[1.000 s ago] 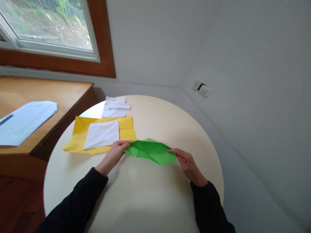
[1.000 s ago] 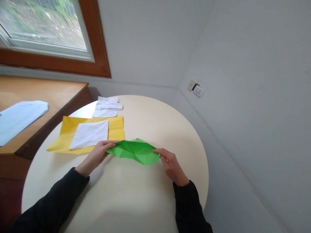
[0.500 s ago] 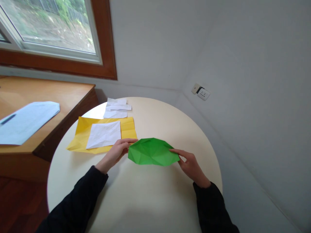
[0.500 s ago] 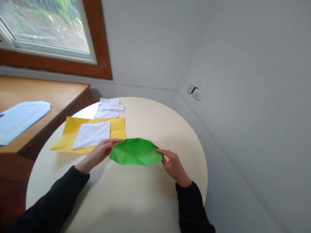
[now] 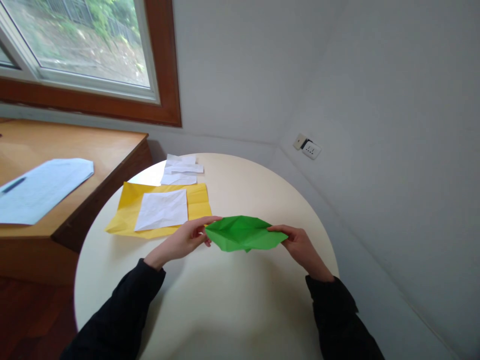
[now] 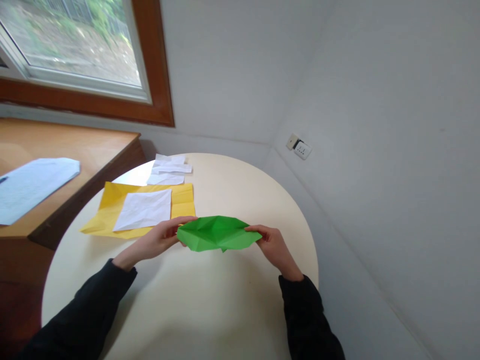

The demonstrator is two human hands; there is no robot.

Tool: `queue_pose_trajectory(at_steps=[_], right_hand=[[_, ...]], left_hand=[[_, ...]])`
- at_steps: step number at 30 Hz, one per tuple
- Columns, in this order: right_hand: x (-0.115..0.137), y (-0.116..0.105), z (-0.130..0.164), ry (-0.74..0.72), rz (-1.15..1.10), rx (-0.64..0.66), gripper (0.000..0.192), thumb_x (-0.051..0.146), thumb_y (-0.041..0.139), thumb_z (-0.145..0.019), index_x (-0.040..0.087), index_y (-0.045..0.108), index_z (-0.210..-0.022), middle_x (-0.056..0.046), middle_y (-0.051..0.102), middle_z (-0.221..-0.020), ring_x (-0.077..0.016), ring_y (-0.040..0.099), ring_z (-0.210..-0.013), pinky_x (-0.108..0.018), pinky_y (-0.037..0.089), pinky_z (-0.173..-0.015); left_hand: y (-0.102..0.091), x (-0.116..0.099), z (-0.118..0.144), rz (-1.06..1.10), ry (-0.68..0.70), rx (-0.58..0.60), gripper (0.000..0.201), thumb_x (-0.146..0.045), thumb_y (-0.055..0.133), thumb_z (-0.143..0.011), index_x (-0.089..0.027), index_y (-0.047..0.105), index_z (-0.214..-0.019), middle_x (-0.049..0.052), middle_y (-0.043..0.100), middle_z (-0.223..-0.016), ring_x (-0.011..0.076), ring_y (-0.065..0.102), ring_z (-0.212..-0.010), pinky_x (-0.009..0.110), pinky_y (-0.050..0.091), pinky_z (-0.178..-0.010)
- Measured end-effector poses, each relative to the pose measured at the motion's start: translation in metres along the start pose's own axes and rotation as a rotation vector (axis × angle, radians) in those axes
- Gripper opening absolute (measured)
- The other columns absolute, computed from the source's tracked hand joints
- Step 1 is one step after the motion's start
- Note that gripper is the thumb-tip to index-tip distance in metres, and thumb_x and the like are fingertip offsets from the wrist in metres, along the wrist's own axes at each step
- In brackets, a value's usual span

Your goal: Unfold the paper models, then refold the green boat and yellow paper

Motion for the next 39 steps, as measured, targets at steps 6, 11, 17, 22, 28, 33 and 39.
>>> queue_pose_trajectory(at_steps=[6,11,17,22,28,33,39], right_hand=[[0.003,0.003,-0.008,0.127,-0.074,0.063,0.022,0.020,0.058,-0.065,0.019,0.074,-0.081,-0.004,0.072,-0.075,-0.0193,0.064,-0.070,-0.031,0.050,-0.064],[0.010,0.012,-0.010,0.202,-0.133,0.172,0.022,0.018,0.058,-0.063,0.017,0.073,-0.080,-0.003,0.069,-0.065,-0.0164,0.062,-0.061,-0.028,0.046,-0.058],[0.009,0.024,-0.009,0.297,-0.269,0.326,0.022,0.033,0.068,-0.067,0.016,0.071,-0.080,-0.006,0.071,-0.078,-0.0187,0.067,-0.067,-0.031,0.049,-0.066],[-0.005,0.035,-0.012,0.278,-0.316,0.438,0.022,0.030,0.071,-0.067,0.015,0.071,-0.082,-0.005,0.071,-0.078,-0.0157,0.065,-0.066,-0.029,0.048,-0.066],[-0.027,0.048,-0.024,0.267,-0.429,0.442,0.026,0.025,0.072,-0.062,0.013,0.069,-0.085,-0.004,0.069,-0.074,-0.0135,0.061,-0.062,-0.027,0.047,-0.063],[-0.038,0.054,-0.034,0.206,-0.437,0.378,0.021,0.032,0.070,-0.066,0.014,0.067,-0.077,0.002,0.060,-0.062,-0.0086,0.049,-0.052,-0.023,0.038,-0.051],[-0.052,0.059,-0.032,0.231,-0.496,0.264,0.026,0.034,0.070,-0.067,0.014,0.069,-0.084,0.003,0.059,-0.064,-0.0076,0.041,-0.054,-0.021,0.032,-0.053]], left_hand=[[-0.010,-0.013,0.002,-0.135,0.101,-0.082,0.033,-0.020,0.048,-0.083,-0.020,0.060,-0.113,0.008,0.064,-0.106,0.0155,0.062,-0.079,0.026,0.050,-0.069],[-0.012,-0.024,0.005,-0.166,0.144,-0.114,0.024,-0.022,0.057,-0.078,-0.018,0.061,-0.101,0.006,0.064,-0.097,0.0154,0.061,-0.080,0.025,0.050,-0.068],[-0.015,-0.010,0.002,-0.098,0.044,-0.132,0.016,-0.031,0.057,-0.079,-0.015,0.059,-0.081,0.001,0.059,-0.069,0.0119,0.056,-0.060,0.024,0.049,-0.057],[-0.019,0.005,-0.004,0.045,-0.068,-0.157,0.023,-0.037,0.060,-0.076,-0.014,0.058,-0.076,0.001,0.061,-0.060,0.0131,0.059,-0.055,0.026,0.050,-0.055],[-0.023,0.026,-0.004,0.228,-0.206,-0.209,0.035,-0.044,0.068,-0.068,-0.012,0.059,-0.078,0.001,0.063,-0.056,0.0138,0.060,-0.050,0.027,0.051,-0.053],[-0.022,0.044,-0.007,0.385,-0.239,-0.239,0.039,-0.047,0.073,-0.062,-0.012,0.059,-0.074,0.000,0.063,-0.055,0.0124,0.059,-0.048,0.026,0.051,-0.052],[-0.013,0.059,-0.008,0.472,-0.335,-0.243,0.046,-0.050,0.078,-0.054,-0.013,0.058,-0.073,0.000,0.063,-0.052,0.0121,0.060,-0.047,0.024,0.050,-0.052]])
Point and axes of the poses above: each hand's wrist, its own z-axis away from the middle knuckle, its own y-axis out of the palm, x = y × z, the point moved 9 cm from there along -z, towards the middle knuckle
